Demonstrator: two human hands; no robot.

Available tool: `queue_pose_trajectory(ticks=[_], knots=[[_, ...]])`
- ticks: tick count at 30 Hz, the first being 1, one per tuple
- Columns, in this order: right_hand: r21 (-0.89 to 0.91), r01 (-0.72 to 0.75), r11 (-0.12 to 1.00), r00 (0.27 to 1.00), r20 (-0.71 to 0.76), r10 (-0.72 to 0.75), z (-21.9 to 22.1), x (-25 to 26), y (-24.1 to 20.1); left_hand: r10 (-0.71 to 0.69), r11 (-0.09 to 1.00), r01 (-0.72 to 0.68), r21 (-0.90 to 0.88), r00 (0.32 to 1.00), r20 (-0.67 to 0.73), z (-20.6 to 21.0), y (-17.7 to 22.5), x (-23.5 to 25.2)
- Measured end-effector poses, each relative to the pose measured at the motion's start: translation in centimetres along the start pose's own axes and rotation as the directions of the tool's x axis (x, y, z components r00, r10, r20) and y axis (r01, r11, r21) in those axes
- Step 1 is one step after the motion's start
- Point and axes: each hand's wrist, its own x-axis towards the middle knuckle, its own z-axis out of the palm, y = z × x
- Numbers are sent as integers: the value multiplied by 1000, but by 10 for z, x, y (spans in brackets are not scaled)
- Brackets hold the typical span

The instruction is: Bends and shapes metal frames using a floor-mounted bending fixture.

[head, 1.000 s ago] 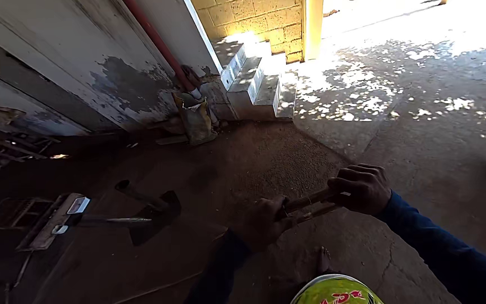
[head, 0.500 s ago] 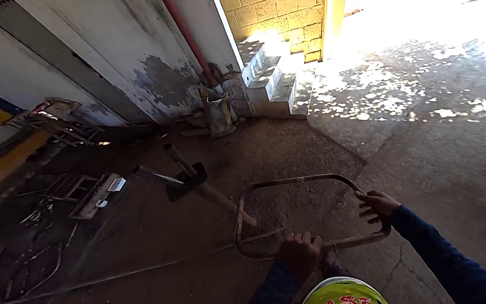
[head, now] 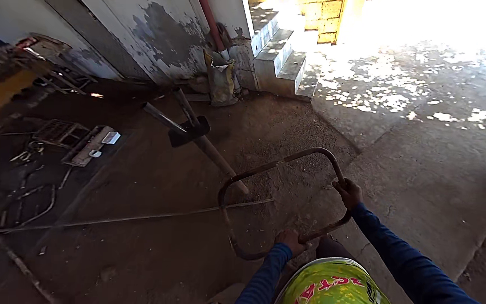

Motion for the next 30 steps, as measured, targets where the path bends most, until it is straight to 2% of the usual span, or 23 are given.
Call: queue_pose_trajectory(ticks=[4, 8, 11, 13, 17, 19, 22, 25, 30], knots=[[-94, 56, 994, 997, 63, -50, 18, 23, -3, -116, 986, 117, -116, 993, 8, 9, 1, 21], [-189, 64, 980, 992, 116, -42, 16, 45, -3, -195, 977, 189, -95, 979, -57, 9, 23, 27], [-204, 98, 974, 990, 118, -75, 13, 62, 7, -140, 989, 132, -62, 978, -153, 13, 33, 37], [-207, 108, 972, 987, 140, -80, 14, 71, 9, -88, 996, 85, -25, 981, -170, 15, 39, 42], [-186, 144, 972, 957, 276, -89, 24, 84, -1, -162, 987, 157, -43, 962, -220, 13, 38, 44], [-76, 152, 986, 938, 327, -119, 31, 91, 2, -221, 975, 209, -72, 940, -259, 8, 27, 45], [31, 124, 992, 948, 290, -127, 31, 88, 17, -300, 953, 268, -143, 909, -291, 6, -1, 45], [-40, 102, 994, 940, 332, -83, 26, 80, 59, -398, 914, 341, -221, 860, -319, 1, -27, 35], [-148, 42, 988, 863, 504, 39, 27, 48, 129, -539, 836, 442, -325, 774, -332, 1, -69, 16]])
